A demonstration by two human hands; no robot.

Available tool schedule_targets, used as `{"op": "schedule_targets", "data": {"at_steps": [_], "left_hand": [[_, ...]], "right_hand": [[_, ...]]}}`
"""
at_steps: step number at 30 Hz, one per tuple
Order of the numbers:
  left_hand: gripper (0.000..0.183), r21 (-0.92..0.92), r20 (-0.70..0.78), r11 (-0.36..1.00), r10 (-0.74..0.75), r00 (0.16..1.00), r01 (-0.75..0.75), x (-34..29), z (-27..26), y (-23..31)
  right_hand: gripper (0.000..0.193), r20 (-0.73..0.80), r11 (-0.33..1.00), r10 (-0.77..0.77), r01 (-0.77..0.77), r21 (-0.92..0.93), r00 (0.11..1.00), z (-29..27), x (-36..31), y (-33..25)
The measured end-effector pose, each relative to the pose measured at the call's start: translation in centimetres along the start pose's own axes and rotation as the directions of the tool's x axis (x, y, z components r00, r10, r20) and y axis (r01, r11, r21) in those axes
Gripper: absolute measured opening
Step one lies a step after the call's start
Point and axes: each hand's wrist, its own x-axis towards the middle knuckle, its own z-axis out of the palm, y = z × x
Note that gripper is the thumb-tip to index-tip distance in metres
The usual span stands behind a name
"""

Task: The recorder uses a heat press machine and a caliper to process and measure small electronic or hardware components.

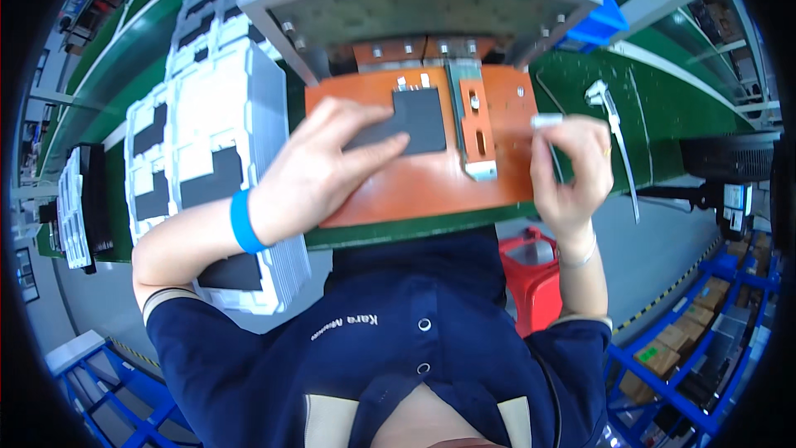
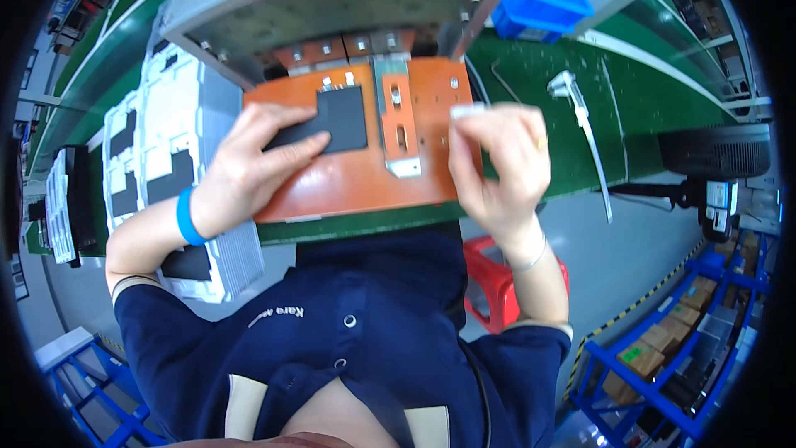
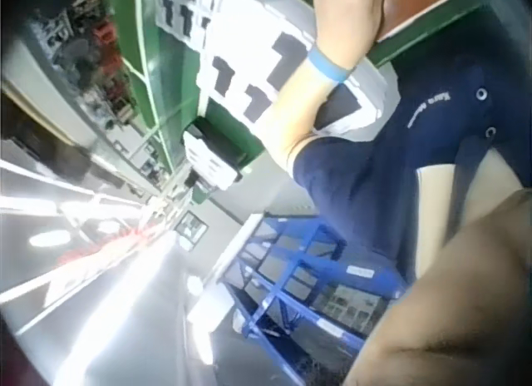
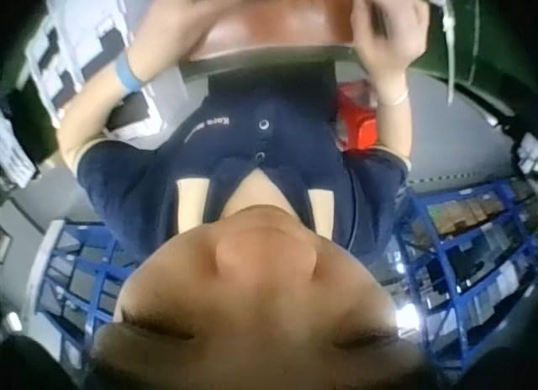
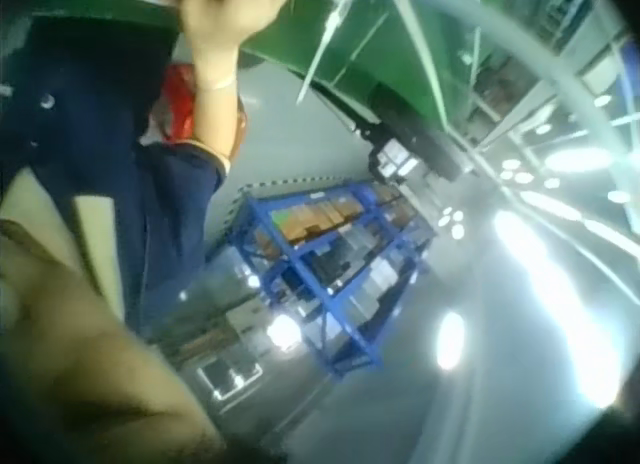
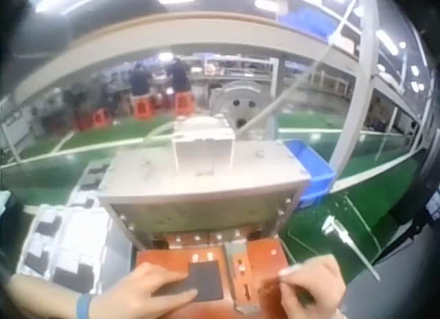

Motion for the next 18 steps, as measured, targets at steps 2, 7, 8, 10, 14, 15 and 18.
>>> {"op": "schedule_targets", "data": {"at_steps": [2, 7, 8, 10, 14, 15, 18], "left_hand": [[0.034, -0.015, 0.009, 1.000, -0.015, 1.000, 0.016, 0.4, 0.1, -0.1], [0.036, -0.058, 0.003, 0.996, -0.060, 0.998, 0.060, 1.1, 0.4, -0.8], [0.037, -0.051, 0.025, 0.997, -0.055, 0.998, 0.057, 1.2, 0.3, -0.9], [0.037, -0.066, 0.037, 0.995, -0.065, 0.997, 0.068, 1.3, 0.1, -1.1], [0.038, -0.076, 0.076, 0.993, -0.089, 0.993, 0.095, 1.4, -0.1, -1.0], [0.039, -0.086, 0.079, 0.990, -0.103, 0.992, 0.110, 1.4, -0.1, -0.9], [0.040, -0.093, 0.084, 0.988, -0.119, 0.989, 0.127, 1.5, -0.1, -0.7]], "right_hand": [[0.021, 0.103, 0.998, 0.051, -0.053, 0.015, 0.993, -0.3, -0.4, -0.2], [0.024, 0.265, 0.995, 0.003, -0.030, 0.100, 0.964, 0.5, 0.3, -0.6], [0.027, 0.290, 0.990, -0.017, -0.025, 0.138, 0.957, 0.8, 0.4, -0.6], [0.028, 0.336, 0.987, -0.036, -0.018, 0.157, 0.941, 1.0, 0.7, -0.7], [0.035, 0.458, 0.982, -0.055, -0.035, 0.187, 0.887, 1.2, 1.1, -0.5], [0.036, 0.505, 0.981, -0.044, -0.059, 0.186, 0.862, 1.1, 1.2, -0.5], [0.045, 0.592, 0.990, -0.066, -0.024, 0.142, 0.803, 0.9, 1.4, -0.6]]}}
